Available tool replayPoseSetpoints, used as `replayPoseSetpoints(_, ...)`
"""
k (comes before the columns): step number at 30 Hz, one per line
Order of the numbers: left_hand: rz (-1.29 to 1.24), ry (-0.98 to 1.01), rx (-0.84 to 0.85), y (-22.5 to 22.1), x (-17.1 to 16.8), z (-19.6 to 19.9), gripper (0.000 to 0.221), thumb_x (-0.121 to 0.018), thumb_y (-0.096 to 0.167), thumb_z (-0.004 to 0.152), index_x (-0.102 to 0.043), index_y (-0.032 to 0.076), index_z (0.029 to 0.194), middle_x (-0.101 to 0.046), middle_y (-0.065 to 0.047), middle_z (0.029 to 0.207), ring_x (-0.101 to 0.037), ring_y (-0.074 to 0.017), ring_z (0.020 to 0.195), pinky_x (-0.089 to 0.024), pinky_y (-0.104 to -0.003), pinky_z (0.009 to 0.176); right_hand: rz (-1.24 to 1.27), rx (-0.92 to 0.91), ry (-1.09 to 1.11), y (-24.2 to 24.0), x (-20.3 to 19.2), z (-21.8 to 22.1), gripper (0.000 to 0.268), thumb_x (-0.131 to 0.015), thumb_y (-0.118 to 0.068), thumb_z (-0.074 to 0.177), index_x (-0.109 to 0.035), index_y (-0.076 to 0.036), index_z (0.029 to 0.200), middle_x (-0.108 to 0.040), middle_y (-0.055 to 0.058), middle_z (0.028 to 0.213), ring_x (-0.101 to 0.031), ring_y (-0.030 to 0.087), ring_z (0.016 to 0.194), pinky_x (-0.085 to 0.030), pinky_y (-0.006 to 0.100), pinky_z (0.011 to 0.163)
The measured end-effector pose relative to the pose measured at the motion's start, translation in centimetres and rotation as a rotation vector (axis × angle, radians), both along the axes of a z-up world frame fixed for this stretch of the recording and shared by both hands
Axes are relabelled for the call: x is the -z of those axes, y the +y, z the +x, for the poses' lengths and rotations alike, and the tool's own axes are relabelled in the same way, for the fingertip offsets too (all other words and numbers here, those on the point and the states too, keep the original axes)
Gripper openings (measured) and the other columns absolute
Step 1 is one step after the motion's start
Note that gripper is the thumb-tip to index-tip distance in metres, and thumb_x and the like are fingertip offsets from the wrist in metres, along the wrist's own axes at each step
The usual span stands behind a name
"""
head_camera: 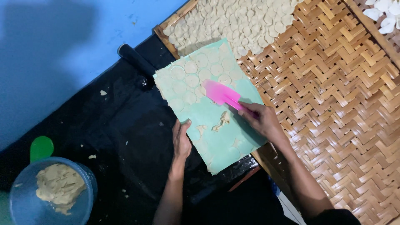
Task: Using a spatula to arrange and clean circular food products on a tray.
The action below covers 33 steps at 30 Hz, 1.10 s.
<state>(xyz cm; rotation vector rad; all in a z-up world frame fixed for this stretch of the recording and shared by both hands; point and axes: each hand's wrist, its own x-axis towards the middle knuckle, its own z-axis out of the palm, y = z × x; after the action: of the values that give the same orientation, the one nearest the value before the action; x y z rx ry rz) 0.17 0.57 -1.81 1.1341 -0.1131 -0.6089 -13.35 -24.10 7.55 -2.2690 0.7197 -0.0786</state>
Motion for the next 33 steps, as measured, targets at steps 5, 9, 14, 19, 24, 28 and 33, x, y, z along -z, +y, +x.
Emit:
replayPoseSetpoints(5, 0.013, 0.039, 0.006, -0.3, -1.6, 0.0, 0.044, -0.056, 0.017, 0.096, -0.058, -0.004, 0.135, -0.065, -0.013, 0.123, -0.06, -0.0228, 0.112, -0.046, -0.035, 0.098, 0.154, 0.035, 0.085, -0.7, 0.9, -0.7, 0.04, -0.07, -0.037, 0.093, -0.076, -0.013, 0.125, -0.071, 0.007, 0.071, -0.052, 0.015, 0.056, -0.043, 0.036, 0.053)
replayPoseSetpoints(9, 0.005, 0.0, -0.005, -0.3, -0.9, -0.1, 0.043, -0.057, 0.017, 0.097, -0.058, -0.004, 0.135, -0.065, -0.013, 0.125, -0.06, -0.0227, 0.113, -0.046, -0.035, 0.099, 0.301, 0.025, 0.023, -1.3, 2.2, -1.9, 0.038, -0.068, -0.034, 0.096, -0.076, -0.01, 0.124, -0.07, 0.004, 0.073, -0.053, 0.011, 0.062, -0.045, 0.032, 0.057)
replayPoseSetpoints(14, -0.005, 0.022, 0.003, -0.3, -0.9, 0.0, 0.044, -0.056, 0.017, 0.097, -0.059, -0.003, 0.135, -0.065, -0.013, 0.125, -0.06, -0.0225, 0.113, -0.047, -0.035, 0.099, 0.446, 0.077, 0.005, -1.3, 1.4, -2.5, 0.038, -0.068, -0.031, 0.095, -0.075, -0.008, 0.124, -0.074, 0.001, 0.084, -0.058, 0.008, 0.073, -0.048, 0.027, 0.064)
replayPoseSetpoints(19, -0.001, 0.026, -0.004, -0.3, -0.7, -0.1, 0.043, -0.057, 0.015, 0.097, -0.059, -0.005, 0.135, -0.065, -0.014, 0.124, -0.059, -0.0228, 0.111, -0.046, -0.035, 0.098, 0.569, 0.152, -0.021, -1.8, 1.5, -4.0, 0.039, -0.069, -0.031, 0.095, -0.076, -0.006, 0.124, -0.076, 0.001, 0.092, -0.061, 0.007, 0.079, -0.05, 0.025, 0.07)
replayPoseSetpoints(24, -0.013, 0.041, 0.011, -0.2, -0.7, 0.0, 0.044, -0.056, 0.015, 0.097, -0.058, -0.003, 0.137, -0.063, -0.013, 0.125, -0.058, -0.0221, 0.112, -0.045, -0.034, 0.099, 0.451, 0.233, 0.041, -1.5, -1.0, -4.6, 0.04, -0.072, -0.027, 0.091, -0.075, -0.011, 0.127, -0.079, 0.005, 0.092, -0.065, 0.013, 0.07, -0.05, 0.028, 0.065)
replayPoseSetpoints(28, -0.008, 0.061, 0.01, -0.1, -0.8, 0.0, 0.044, -0.057, 0.016, 0.096, -0.058, -0.004, 0.136, -0.063, -0.012, 0.125, -0.058, -0.0218, 0.112, -0.045, -0.034, 0.099, 0.397, 0.237, -0.094, -4.2, 2.2, -6.2, 0.039, -0.071, -0.023, 0.093, -0.073, -0.009, 0.129, -0.078, 0.005, 0.093, -0.064, 0.01, 0.07, -0.05, 0.026, 0.063)
replayPoseSetpoints(33, -0.078, 0.156, 0.015, -0.5, -2.3, 0.1, 0.049, -0.055, 0.015, 0.094, -0.054, -0.003, 0.14, -0.061, -0.013, 0.132, -0.058, -0.0244, 0.12, -0.045, -0.036, 0.103, 0.311, 0.421, -0.267, -7.8, 2.3, -6.0, 0.033, -0.068, -0.021, 0.102, -0.073, -0.004, 0.13, -0.072, 0.005, 0.086, -0.057, 0.008, 0.067, -0.044, 0.025, 0.058)
